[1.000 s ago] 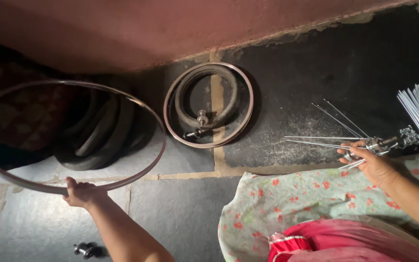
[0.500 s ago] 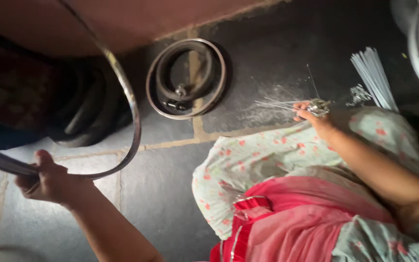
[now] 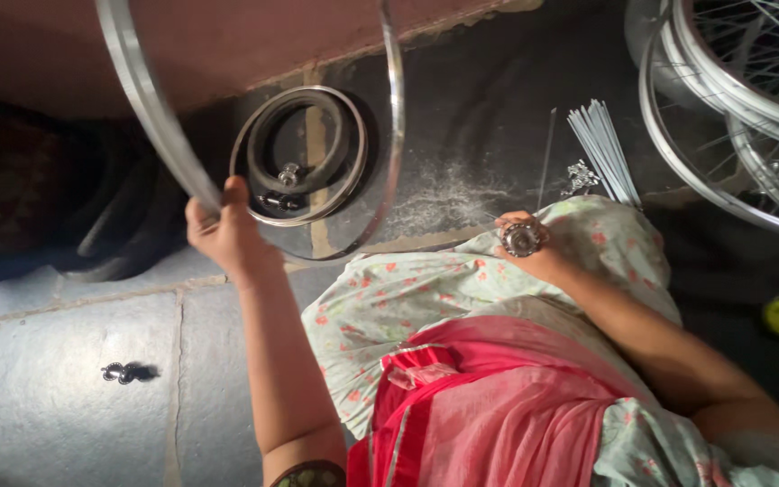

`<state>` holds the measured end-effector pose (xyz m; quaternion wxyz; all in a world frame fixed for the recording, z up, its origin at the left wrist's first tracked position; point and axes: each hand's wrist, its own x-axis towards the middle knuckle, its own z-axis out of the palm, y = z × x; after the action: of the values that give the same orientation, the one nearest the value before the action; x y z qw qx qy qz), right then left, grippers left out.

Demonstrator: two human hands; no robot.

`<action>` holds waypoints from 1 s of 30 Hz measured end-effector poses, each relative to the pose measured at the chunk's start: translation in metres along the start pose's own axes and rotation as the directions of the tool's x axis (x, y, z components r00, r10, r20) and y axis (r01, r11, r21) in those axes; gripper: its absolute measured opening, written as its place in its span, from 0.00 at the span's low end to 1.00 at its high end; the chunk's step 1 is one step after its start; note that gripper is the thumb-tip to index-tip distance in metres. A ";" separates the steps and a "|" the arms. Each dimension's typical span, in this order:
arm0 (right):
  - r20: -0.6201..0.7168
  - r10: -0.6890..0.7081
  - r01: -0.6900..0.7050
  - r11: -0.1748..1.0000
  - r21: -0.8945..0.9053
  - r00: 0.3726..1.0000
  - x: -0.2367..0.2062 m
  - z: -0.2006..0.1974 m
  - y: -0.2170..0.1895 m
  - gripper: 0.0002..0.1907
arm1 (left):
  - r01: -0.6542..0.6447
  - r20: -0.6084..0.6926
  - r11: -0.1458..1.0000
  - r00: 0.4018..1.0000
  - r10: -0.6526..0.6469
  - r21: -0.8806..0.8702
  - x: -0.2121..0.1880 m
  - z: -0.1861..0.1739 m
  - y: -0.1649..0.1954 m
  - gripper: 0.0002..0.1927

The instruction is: The person assembles a bicycle wheel by inserting spokes into the hub and attaching them to the rim. They adjust the spokes and tighten them by hand, then place the completed wheel aside and begin working on another hub.

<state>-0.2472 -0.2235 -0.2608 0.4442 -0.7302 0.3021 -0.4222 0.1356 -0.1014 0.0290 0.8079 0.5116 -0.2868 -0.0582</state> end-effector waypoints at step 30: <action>0.273 -0.278 0.340 0.916 -0.212 0.921 0.035 -0.004 -0.113 0.22 | 0.271 0.480 0.947 0.817 -0.321 0.172 -0.062 0.103 0.041 0.27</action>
<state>-0.2274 -0.2054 -0.1453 0.3066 -0.8651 0.1786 -0.3545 0.0225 -0.1404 0.0714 0.6609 0.5551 -0.4061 -0.3001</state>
